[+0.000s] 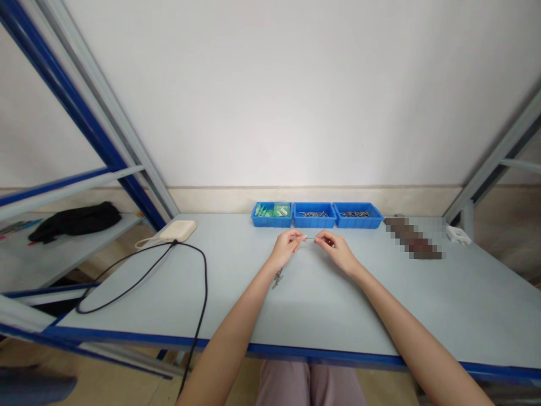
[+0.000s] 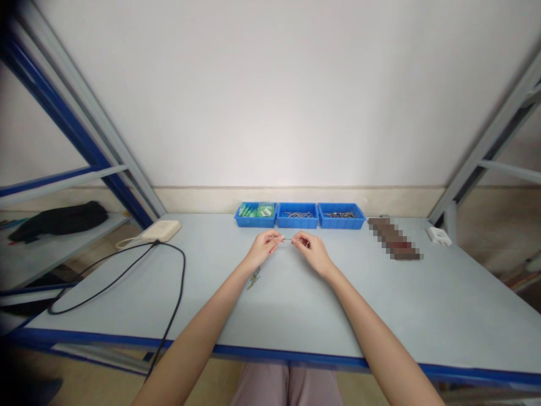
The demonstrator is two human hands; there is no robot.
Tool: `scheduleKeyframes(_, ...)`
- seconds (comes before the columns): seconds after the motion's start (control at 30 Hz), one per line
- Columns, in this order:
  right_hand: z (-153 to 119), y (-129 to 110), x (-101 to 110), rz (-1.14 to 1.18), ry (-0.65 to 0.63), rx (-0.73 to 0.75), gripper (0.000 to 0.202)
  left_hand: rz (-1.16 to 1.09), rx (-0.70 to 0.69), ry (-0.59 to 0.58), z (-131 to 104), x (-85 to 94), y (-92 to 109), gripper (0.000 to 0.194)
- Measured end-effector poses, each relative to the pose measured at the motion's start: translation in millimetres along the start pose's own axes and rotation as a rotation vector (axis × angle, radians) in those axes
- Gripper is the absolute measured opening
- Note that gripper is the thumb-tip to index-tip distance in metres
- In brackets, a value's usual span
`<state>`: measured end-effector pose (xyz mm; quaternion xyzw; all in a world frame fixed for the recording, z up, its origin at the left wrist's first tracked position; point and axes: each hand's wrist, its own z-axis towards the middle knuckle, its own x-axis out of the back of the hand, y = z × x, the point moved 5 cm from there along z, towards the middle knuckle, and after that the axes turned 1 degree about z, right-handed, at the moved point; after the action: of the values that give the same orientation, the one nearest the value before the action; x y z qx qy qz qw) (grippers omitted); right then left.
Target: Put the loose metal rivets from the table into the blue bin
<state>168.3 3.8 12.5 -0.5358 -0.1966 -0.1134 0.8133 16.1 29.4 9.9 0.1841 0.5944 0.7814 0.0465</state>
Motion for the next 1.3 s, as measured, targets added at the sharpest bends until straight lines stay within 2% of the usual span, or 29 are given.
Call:
scheduleKeyframes(0.23,-4.2,-0.3,-9.3,0.057,-0.045,0.007,0.035,0.041,0.001,0.024,-0.4,-1.0,-3.1,0.049)
scheduleKeyframes(0.4,-2.9,1.0,-9.6,0.049,-0.052,-0.031,0.031,-0.009,0.017,0.014,1.7,-1.5,-7.9,0.048)
scheduleKeyframes(0.6,-0.4,7.3,-5.5,0.012,0.003,0.002,0.027,-0.066,0.026,-0.016,1.9,-3.4,-9.9,0.042)
scheduleKeyframes(0.83,-3.4,2.5,-9.0,0.018,-0.053,-0.018,0.035,-0.028,0.011,-0.001,1.8,-1.8,-9.3,0.048)
scheduleKeyframes(1.07,-0.8,6.1,-5.6,0.027,0.006,-0.017,0.029,-0.037,0.076,-0.05,1.6,-4.6,-11.1,0.042)
scheduleKeyframes(1.23,-7.6,4.5,-10.9,0.104,-0.131,-0.08,0.034,-0.071,0.058,-0.059,1.5,-7.5,-10.1,0.054)
scheduleKeyframes(1.3,-7.8,4.0,-7.9,0.13,-0.149,-0.087,0.034,-0.091,0.07,-0.048,2.0,-6.7,-11.2,0.057)
